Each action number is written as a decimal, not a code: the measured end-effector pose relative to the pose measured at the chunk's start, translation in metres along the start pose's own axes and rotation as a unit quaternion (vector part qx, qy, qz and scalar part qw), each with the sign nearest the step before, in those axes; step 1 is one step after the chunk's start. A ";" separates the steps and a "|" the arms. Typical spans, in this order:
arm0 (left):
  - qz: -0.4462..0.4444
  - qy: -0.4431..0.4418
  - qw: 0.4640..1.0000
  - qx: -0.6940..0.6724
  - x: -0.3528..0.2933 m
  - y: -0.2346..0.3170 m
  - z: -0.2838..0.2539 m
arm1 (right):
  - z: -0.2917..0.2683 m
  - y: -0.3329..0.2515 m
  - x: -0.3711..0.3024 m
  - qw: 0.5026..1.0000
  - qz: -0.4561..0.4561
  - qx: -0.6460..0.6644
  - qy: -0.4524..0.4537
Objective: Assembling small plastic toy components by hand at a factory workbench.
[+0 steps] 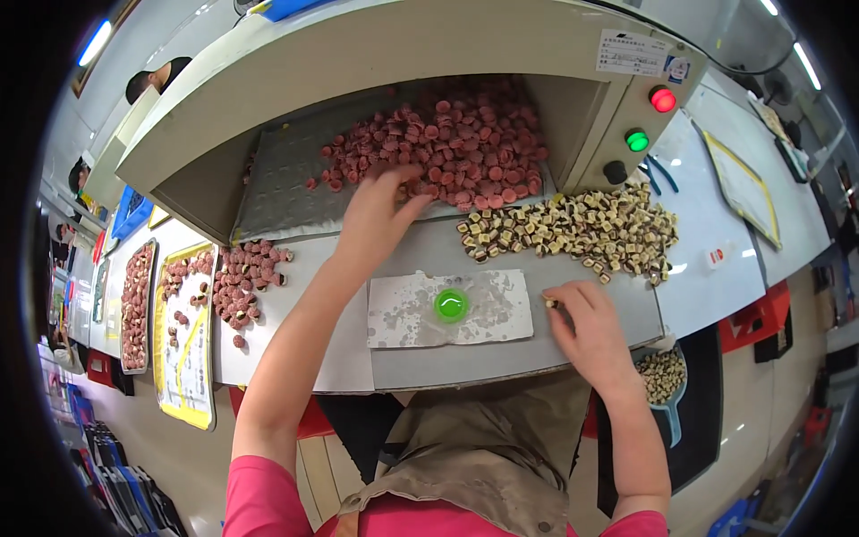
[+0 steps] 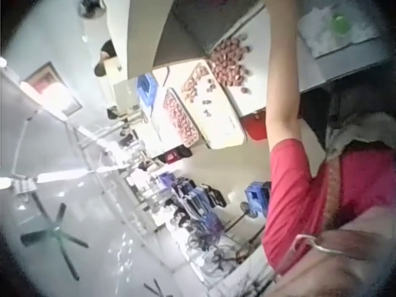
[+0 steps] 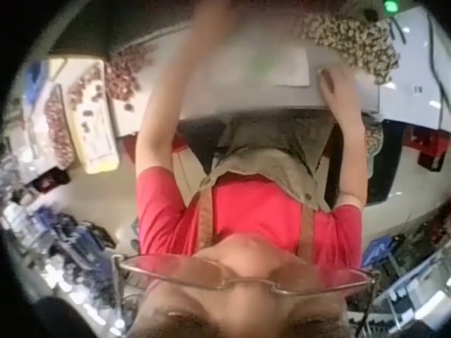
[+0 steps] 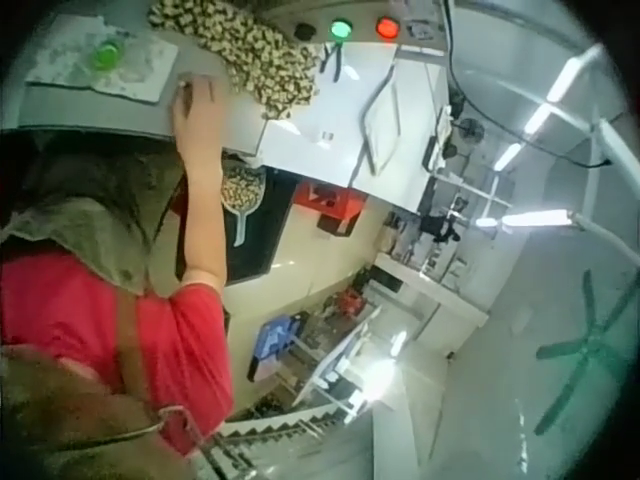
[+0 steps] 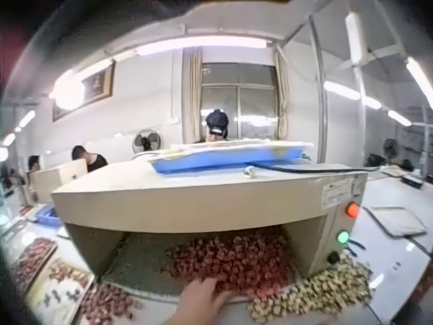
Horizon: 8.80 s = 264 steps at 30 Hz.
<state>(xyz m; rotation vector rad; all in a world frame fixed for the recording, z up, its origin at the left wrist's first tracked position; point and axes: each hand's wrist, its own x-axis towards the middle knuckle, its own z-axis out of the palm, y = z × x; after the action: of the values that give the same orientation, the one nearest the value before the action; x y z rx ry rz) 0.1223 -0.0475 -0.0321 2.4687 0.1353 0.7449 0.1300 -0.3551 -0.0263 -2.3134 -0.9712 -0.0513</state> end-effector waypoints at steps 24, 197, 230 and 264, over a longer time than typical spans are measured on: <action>-0.345 -0.108 0.749 -0.556 -0.145 0.069 -0.029 | 0.005 0.009 -0.022 0.992 0.090 0.081 0.019; 0.025 0.031 0.998 0.050 -0.007 -0.019 0.014 | -0.003 0.026 0.014 0.992 -0.027 -0.120 0.031; -0.065 0.050 0.957 -0.277 -0.151 0.055 -0.028 | 0.000 0.012 0.011 0.996 -0.039 -0.075 0.003; -0.090 -0.146 0.951 -0.258 -0.149 0.073 -0.019 | 0.006 0.004 0.015 0.998 0.057 -0.005 -0.038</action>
<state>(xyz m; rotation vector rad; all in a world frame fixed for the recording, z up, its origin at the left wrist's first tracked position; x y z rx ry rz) -0.0175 -0.1369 -0.0516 1.9995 0.0436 0.2802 0.1420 -0.3442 -0.0293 -2.3914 -0.8754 0.0793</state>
